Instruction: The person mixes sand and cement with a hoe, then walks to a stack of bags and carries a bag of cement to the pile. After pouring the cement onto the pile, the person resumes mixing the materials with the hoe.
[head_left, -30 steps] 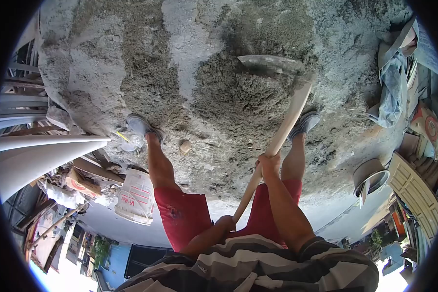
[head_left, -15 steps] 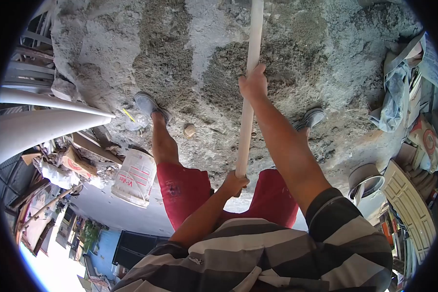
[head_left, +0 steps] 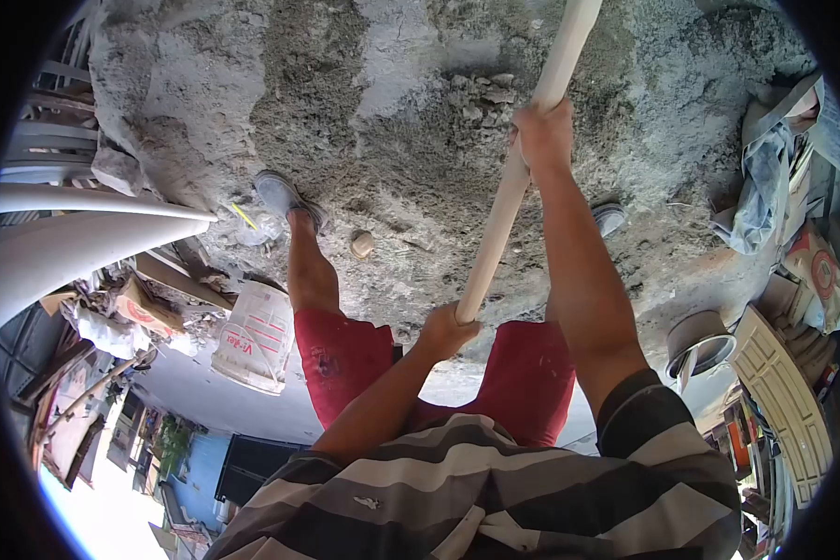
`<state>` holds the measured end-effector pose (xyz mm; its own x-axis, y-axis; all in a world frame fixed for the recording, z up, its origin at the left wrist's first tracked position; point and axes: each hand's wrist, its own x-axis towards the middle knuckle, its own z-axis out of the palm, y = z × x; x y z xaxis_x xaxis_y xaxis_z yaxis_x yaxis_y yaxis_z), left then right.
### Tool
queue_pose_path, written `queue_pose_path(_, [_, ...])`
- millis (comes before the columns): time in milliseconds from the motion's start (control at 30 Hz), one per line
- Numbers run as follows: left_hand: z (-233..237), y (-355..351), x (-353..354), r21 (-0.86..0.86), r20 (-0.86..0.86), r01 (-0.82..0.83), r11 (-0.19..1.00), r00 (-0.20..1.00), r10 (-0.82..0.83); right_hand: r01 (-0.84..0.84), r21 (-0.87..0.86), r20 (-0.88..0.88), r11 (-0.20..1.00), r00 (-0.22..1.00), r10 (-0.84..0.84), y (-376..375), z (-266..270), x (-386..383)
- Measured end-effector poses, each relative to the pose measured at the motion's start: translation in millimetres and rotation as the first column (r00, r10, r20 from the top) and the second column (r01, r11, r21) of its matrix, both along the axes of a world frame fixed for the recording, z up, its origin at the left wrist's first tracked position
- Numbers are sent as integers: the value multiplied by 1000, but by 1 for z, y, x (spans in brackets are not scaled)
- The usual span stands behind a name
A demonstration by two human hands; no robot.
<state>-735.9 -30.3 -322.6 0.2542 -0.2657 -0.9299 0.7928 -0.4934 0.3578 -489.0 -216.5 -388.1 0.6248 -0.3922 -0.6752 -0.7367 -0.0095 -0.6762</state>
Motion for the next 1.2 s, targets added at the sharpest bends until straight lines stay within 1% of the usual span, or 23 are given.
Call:
queue_pose_path(33, [3,-5,20,12,25,-112,994,993,112,-109,-126,-50,986,993,103,-2,-23,28])
queue_pose_path(67, [4,-8,13,19,28,-110,994,994,110,-107,-119,-48,987,994,102,1,-34,29])
queue_pose_path(133, [-8,-14,-13,-48,-105,-301,952,950,295,-260,-89,-210,961,949,237,15,-67,17])
queue_pose_path(233, [-14,20,-130,46,-397,-108,993,910,117,-413,-149,-297,899,885,357,60,-40,-98])
queue_pose_path(267, [-11,35,-157,9,-453,49,999,890,-40,-336,-78,-364,939,886,287,72,-25,-137])
queue_pose_path(333, [-19,43,-209,-17,-512,492,870,743,-430,-282,-126,-375,951,901,218,76,-7,-197])
queue_pose_path(400, [-13,35,-218,-136,-549,580,803,630,-549,-108,-2,-311,994,945,102,59,-14,-235])
queue_pose_path(433, [-13,28,-222,-129,-555,605,786,612,-563,-114,-5,-308,993,945,107,49,-5,-222])
queue_pose_path(500, [10,15,-151,-68,-347,513,856,792,-503,80,91,-236,993,970,-56,31,29,-173])
queue_pose_path(567, [-17,15,-123,-255,-117,2,967,993,-32,124,121,-56,985,991,-118,11,27,-98])
queue_pose_path(600, [-22,9,-80,-289,-50,-81,954,996,69,125,80,-54,989,991,-121,4,27,-47])
queue_pose_path(633, [-26,5,-22,-263,-42,8,965,999,-20,110,74,68,991,991,-115,-1,23,3])
queue_pose_path(700, [-4,-7,94,-103,127,-35,994,991,48,38,-91,216,995,976,-18,-7,2,104])
queue_pose_path(733, [-17,-10,122,-111,231,-169,979,954,191,-44,-194,186,980,979,81,-12,-22,152])
queue_pose_path(767, [-14,-13,158,-119,177,-233,965,951,252,-139,-365,141,921,969,202,-17,-54,196])
queue_pose_path(833, [-9,-15,171,-107,212,-202,973,952,221,-274,-411,17,870,951,307,-11,-99,236])
queue_pose_path(900, [6,-15,149,-41,180,-297,954,937,299,-306,-388,-79,869,951,300,21,-118,200])
queue_pose_path(933, [-6,-3,112,-9,125,-323,946,939,322,-436,-444,-159,783,898,410,44,-99,165])
queue_pose_path(1000, [-11,22,30,-44,-25,-441,897,898,440,-513,-334,-282,791,855,436,79,-60,94])
queue_pose_path(1067, [18,33,-24,59,-96,-313,948,943,318,-525,-280,-330,804,839,433,89,-66,10])
queue_pose_path(1100, [5,39,-73,13,-114,-168,986,979,168,-498,-240,-337,833,848,409,87,-62,-32])
queue_pose_path(1133, [2,40,-103,109,-156,-40,993,986,56,-393,-177,-352,902,881,315,84,-51,-64])
queue_pose_path(1200, [-15,43,-160,-29,-332,200,979,922,-198,-260,-110,-327,959,921,212,66,-51,-130])
